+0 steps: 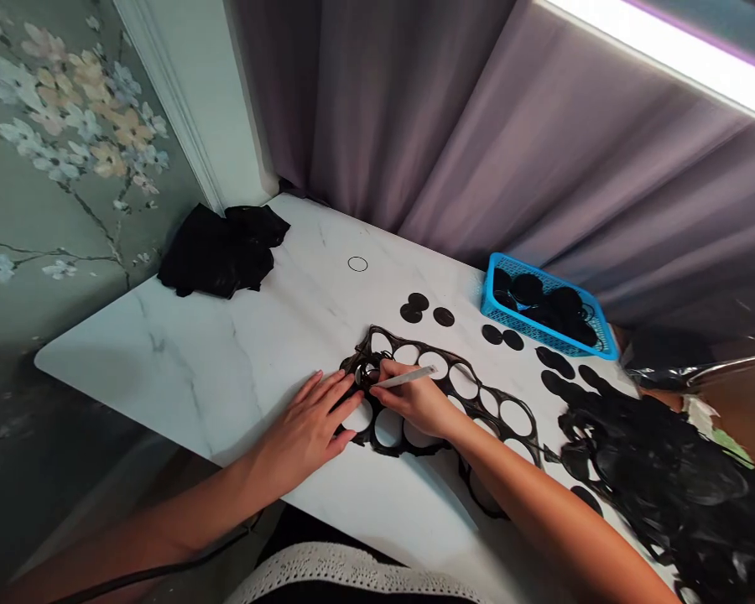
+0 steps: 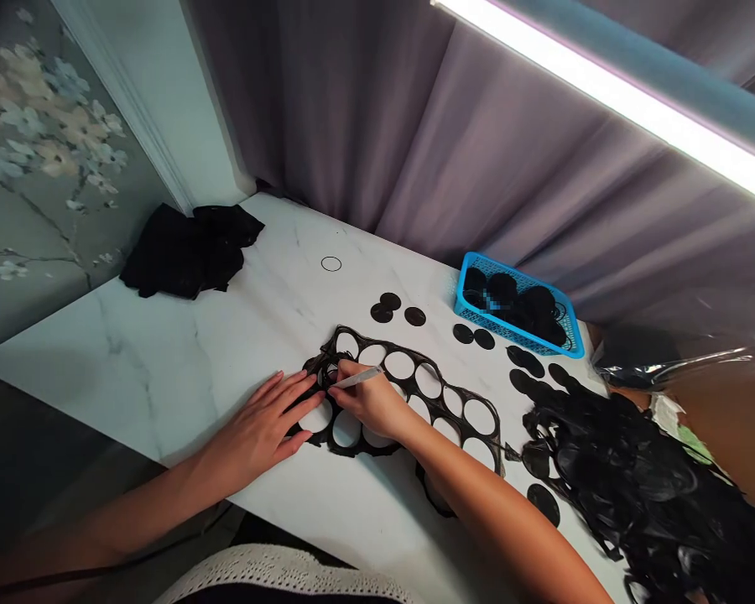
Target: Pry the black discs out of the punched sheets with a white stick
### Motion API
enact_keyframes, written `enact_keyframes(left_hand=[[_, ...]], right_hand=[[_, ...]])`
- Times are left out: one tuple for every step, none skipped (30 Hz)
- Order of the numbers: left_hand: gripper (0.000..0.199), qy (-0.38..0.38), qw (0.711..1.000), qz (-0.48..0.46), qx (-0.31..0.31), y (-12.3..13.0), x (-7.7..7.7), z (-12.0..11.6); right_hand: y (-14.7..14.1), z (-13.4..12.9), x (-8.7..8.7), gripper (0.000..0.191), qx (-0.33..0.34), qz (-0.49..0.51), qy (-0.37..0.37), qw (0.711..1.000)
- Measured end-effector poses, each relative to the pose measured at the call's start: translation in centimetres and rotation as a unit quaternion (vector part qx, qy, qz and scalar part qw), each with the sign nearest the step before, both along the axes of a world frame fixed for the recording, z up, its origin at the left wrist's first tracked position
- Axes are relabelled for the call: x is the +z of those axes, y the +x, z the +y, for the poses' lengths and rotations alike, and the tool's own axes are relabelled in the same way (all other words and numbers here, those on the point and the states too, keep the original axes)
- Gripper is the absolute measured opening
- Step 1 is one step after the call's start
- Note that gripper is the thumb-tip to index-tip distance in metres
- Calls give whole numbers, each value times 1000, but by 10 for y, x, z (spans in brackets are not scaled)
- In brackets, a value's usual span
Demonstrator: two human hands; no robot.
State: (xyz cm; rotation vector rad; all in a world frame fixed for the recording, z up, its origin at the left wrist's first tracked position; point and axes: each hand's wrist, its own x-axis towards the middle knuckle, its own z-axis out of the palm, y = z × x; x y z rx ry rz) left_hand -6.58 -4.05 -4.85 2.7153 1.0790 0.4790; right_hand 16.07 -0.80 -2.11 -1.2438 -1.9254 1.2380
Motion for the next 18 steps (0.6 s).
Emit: enact_keyframes(left_hand=[[41,-3,1000,-3,1,0,0,0],[41,-5,1000,-5,2,-1,0,0],[41,-7,1000,-6,1,-1,1,-1],[41,-8,1000,-5,1,-2,1,-1],[41,-8,1000,-5,0,-2,1,-1],[42,-8,1000,-2,0,-2,0,-1],[42,-8,1000,1,0,-2,0,-1],[43,-7,1000,5,0,-2,0,-1],[43,-5,1000,8,0,-2,0,-1],[43,-5,1000,9,1,-2,0,-1],[43,-6,1000,9,1,-2,0,-1],[43,-7,1000,6,1,-2,0,-1],[42,-8,1000,3,0,-2,0,-1],[42,-9,1000,0,0,-2,0,-1],[41,-9,1000,-2,-1,-3,0,-1],[41,-8,1000,-3,-1,-3,-1,-1],[41,-6,1000,-4,-1,-3,-2,-1],[42,-4,1000,-6,0,-3,-2,-1]], right_hand=[[-1,-1,-2,25,-4,-4,6,1000],[-2,-1,-3,25,-7,-10,16,1000],[-3,-2,-5,25,-11,-19,26,999],[-4,-2,-6,26,-13,-28,37,999],[-4,-2,-7,26,-15,-37,46,998],[-5,-1,-9,26,-16,-46,52,997],[-5,-1,-10,26,-17,-55,56,997],[-5,-1,-11,26,-18,-66,60,996],[-5,-1,-13,26,-19,-78,65,995],[-5,-2,-14,25,-19,-93,73,993],[-5,-3,-15,24,-20,-111,87,990],[-6,-6,-16,22,-18,-132,108,985],[-7,-10,-17,20,-11,-158,135,978],[-9,-14,-18,18,2,-188,168,968],[-12,-18,-19,17,16,-219,202,954],[-14,-22,-19,15,30,-248,233,940],[-15,-25,-20,13,41,-270,260,926],[-16,-26,-21,11,49,-283,278,917]])
